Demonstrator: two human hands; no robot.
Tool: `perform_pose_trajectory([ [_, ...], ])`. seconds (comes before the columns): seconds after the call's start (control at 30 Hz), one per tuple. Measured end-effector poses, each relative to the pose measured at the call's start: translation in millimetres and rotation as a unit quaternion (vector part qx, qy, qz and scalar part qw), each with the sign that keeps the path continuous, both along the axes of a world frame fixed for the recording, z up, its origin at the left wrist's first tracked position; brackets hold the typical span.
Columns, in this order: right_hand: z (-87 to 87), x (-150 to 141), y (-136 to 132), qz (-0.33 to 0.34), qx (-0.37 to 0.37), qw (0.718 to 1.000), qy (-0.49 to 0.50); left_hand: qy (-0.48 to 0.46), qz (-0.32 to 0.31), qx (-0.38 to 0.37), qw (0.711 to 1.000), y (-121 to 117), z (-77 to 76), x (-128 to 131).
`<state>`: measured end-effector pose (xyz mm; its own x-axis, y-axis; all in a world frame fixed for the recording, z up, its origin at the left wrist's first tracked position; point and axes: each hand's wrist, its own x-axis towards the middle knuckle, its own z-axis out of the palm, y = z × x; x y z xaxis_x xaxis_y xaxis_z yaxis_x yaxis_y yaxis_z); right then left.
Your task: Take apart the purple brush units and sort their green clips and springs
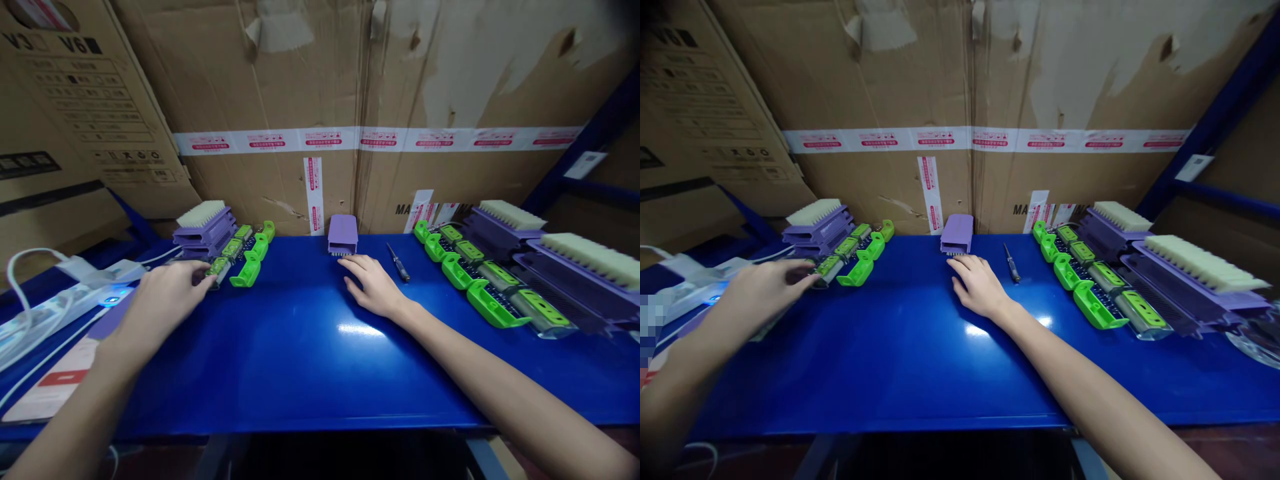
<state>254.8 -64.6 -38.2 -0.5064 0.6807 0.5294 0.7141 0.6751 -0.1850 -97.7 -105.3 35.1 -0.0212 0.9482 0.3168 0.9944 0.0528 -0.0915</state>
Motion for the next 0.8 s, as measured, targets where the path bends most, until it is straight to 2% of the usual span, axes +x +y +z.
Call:
perform_pose_trajectory([
  [0.13,-0.9,-0.1,0.6,0.0,0.003,1.0,-0.002,0.022,0.008,-0.026,0.999,-5.7,-8.5,-2.0],
  [0.27,-1.5,0.0,1.0,0.001,0.002,1.0,-0.002,0.052,0.046,-0.097,0.993,-6.3,-7.4,10.2],
  [0.37,-1.2,0.1,0.8,0.001,0.001,1.0,-0.004,0.066,0.05,-0.129,0.988,-4.0,-6.9,20.0],
  [0.8,-0.7,-0.5,-1.0,0.001,-0.006,1.0,-0.007,0.142,0.023,-0.072,0.987,4.8,-22.5,33.1],
])
